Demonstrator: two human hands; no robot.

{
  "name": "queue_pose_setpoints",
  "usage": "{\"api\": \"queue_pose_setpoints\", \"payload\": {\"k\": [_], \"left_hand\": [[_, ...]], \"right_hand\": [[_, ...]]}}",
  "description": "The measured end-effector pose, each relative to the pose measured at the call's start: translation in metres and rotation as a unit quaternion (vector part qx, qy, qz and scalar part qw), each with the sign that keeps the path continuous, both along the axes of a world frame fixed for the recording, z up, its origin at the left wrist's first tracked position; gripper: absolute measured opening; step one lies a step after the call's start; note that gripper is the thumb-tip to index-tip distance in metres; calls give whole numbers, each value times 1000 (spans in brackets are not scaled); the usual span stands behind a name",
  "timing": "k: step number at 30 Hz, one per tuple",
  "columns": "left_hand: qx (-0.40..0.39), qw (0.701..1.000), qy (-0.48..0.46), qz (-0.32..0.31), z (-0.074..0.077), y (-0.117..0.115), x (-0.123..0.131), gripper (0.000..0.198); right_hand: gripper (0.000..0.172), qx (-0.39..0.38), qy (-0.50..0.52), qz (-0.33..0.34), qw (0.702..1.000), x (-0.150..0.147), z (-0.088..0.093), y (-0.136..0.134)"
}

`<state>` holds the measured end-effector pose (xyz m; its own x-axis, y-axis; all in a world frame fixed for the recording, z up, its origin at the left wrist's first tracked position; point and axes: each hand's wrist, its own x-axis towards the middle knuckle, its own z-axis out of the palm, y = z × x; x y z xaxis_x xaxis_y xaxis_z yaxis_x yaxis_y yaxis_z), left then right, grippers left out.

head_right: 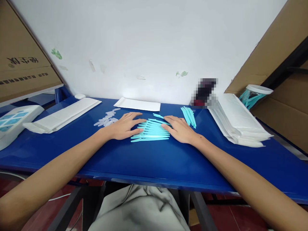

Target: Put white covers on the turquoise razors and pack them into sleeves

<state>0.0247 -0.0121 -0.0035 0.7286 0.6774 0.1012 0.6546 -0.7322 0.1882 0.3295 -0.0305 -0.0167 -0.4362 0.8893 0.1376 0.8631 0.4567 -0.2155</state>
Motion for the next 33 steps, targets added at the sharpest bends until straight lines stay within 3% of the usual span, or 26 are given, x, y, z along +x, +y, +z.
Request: {"api": "queue_pose_setpoints", "payload": {"k": [6,9,13,22,33], "left_hand": [[2,1000,2,8,3,-2,1,68],[7,1000,4,13,3,-2,0,69],[11,1000,9,17,1,0,-2,70],[9,1000,10,25,-1,1,-3,74],[-2,1000,-6,8,0,0,-4,76]], "right_hand": [[74,70,-64,-28,995,15,0,1],[68,106,-57,9,993,17,3,-2],[62,41,-12,93,995,6,8,-8],[74,-21,-5,100,995,-12,9,-10],[65,-26,33,143,989,-6,4,-11]]}}
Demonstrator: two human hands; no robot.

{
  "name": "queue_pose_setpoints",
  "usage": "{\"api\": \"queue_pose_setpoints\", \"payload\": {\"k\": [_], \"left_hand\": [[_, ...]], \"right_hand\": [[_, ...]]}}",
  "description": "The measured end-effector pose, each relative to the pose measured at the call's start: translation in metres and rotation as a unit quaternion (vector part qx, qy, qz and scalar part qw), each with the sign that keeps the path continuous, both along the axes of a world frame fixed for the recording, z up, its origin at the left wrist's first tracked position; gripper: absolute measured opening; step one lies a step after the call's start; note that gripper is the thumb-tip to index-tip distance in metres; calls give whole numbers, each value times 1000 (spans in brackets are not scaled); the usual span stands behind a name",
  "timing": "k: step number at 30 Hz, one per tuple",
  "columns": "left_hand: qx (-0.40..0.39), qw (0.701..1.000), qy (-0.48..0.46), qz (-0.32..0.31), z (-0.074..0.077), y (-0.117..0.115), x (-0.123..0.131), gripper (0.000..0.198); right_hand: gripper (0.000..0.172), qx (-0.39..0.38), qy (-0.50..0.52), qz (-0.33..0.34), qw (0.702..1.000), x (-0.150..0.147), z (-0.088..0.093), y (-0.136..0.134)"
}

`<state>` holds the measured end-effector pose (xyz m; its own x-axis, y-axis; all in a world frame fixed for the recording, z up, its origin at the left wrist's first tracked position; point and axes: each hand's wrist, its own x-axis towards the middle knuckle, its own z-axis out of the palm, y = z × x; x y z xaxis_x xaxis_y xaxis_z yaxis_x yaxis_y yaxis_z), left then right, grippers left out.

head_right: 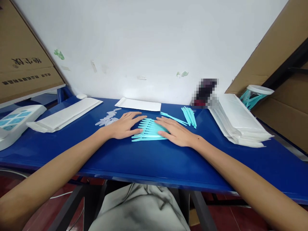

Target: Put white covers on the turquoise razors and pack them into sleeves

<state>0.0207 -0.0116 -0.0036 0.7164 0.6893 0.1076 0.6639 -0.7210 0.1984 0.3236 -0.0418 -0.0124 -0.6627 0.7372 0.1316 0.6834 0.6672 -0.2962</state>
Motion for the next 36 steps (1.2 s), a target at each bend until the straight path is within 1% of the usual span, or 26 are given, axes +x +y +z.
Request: {"api": "queue_pose_setpoints", "payload": {"k": [5,11,17,25,32,34,36], "left_hand": [[-30,999,7,-24,4,-5,2,75],[-47,998,22,-30,7,-8,4,85],[-67,997,22,-16,8,-6,0,94],[-75,996,33,-18,11,-6,-1,94],[-89,995,38,-10,14,-7,-1,104],[-88,995,36,-12,14,-7,-1,101],[-85,996,33,-13,13,-7,-2,93]], "right_hand": [[64,8,0,-11,1000,0,3,-10],[61,-3,5,-13,1000,-4,0,-12],[64,-16,5,-21,1000,-4,-2,-9],[64,-21,10,-10,1000,-2,-3,-7],[63,-24,16,0,1000,0,-3,-7],[63,-27,12,0,1000,0,-2,-7],[64,-29,11,2,1000,1,-2,-8]]}}
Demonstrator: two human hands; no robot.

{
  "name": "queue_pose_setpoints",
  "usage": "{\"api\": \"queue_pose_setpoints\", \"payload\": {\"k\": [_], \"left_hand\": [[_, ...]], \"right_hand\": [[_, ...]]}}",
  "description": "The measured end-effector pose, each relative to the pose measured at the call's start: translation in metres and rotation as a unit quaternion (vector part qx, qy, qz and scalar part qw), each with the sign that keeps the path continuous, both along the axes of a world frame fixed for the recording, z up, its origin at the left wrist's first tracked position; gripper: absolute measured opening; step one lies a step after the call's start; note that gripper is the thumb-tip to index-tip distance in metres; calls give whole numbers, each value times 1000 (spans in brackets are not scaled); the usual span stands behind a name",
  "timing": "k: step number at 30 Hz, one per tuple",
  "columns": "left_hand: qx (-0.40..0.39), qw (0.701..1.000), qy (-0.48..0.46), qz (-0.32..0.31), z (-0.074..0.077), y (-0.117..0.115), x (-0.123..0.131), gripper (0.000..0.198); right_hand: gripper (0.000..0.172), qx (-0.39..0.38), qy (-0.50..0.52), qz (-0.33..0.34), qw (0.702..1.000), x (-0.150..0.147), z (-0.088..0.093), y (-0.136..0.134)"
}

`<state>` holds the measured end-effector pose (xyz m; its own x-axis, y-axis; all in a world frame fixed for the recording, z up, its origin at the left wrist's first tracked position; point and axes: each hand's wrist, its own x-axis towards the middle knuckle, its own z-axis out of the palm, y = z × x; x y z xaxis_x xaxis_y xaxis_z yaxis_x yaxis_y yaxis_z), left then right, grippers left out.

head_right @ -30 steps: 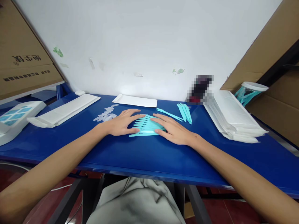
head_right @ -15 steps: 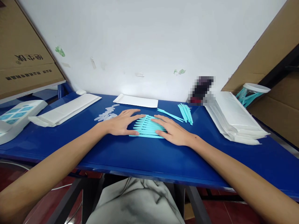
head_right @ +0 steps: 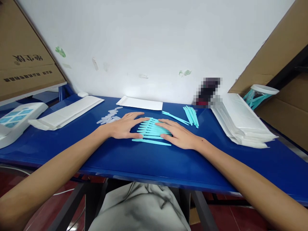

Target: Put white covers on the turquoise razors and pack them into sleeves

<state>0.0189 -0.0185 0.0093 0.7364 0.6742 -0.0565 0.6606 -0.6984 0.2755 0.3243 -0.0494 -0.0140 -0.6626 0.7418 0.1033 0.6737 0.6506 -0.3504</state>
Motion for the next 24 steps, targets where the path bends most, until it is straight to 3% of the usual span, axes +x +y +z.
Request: {"api": "queue_pose_setpoints", "payload": {"k": [5,24], "left_hand": [[16,1000,-3,-1,-2,1,-1,76],[8,1000,4,2,-5,1,1,85]], "right_hand": [[65,1,-1,8,1000,1,1,-1],[69,-4,-14,6,1000,-1,3,-3]]}}
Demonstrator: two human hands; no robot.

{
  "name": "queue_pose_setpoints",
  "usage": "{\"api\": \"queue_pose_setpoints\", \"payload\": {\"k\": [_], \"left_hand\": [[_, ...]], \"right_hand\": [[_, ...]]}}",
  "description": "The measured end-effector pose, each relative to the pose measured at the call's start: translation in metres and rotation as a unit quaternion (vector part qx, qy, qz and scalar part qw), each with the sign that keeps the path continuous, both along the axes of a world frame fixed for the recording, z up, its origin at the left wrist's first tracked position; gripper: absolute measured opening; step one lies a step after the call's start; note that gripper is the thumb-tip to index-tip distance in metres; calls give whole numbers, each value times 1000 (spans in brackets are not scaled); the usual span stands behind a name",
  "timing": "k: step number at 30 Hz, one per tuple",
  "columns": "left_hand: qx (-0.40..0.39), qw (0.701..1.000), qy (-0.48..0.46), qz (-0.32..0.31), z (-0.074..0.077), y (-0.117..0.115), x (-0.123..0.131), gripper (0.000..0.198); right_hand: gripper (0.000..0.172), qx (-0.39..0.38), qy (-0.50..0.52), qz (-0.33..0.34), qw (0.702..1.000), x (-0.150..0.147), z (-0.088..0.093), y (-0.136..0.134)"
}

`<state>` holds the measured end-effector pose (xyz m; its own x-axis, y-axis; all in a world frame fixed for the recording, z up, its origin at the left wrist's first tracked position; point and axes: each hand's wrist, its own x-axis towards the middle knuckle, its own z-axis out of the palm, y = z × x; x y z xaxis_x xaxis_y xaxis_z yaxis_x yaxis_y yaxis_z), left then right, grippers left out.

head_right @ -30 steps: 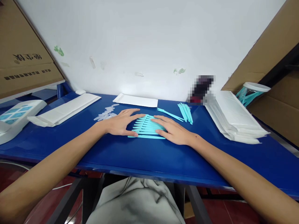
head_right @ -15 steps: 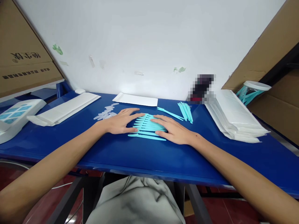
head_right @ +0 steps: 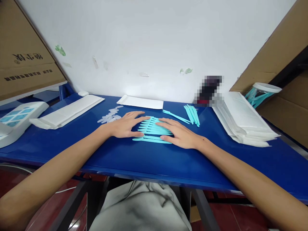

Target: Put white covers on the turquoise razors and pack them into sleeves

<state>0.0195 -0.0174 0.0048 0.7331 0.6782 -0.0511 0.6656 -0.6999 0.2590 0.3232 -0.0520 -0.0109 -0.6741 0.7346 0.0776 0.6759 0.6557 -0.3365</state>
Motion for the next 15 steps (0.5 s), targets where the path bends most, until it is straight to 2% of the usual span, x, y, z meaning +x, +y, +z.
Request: {"api": "queue_pose_setpoints", "payload": {"k": [5,15], "left_hand": [[4,999,-13,38,-7,2,0,73],[20,999,-18,23,-11,5,-1,75]], "right_hand": [[56,0,17,11,1000,0,1,-1],[47,20,30,49,998,-3,4,-5]]}}
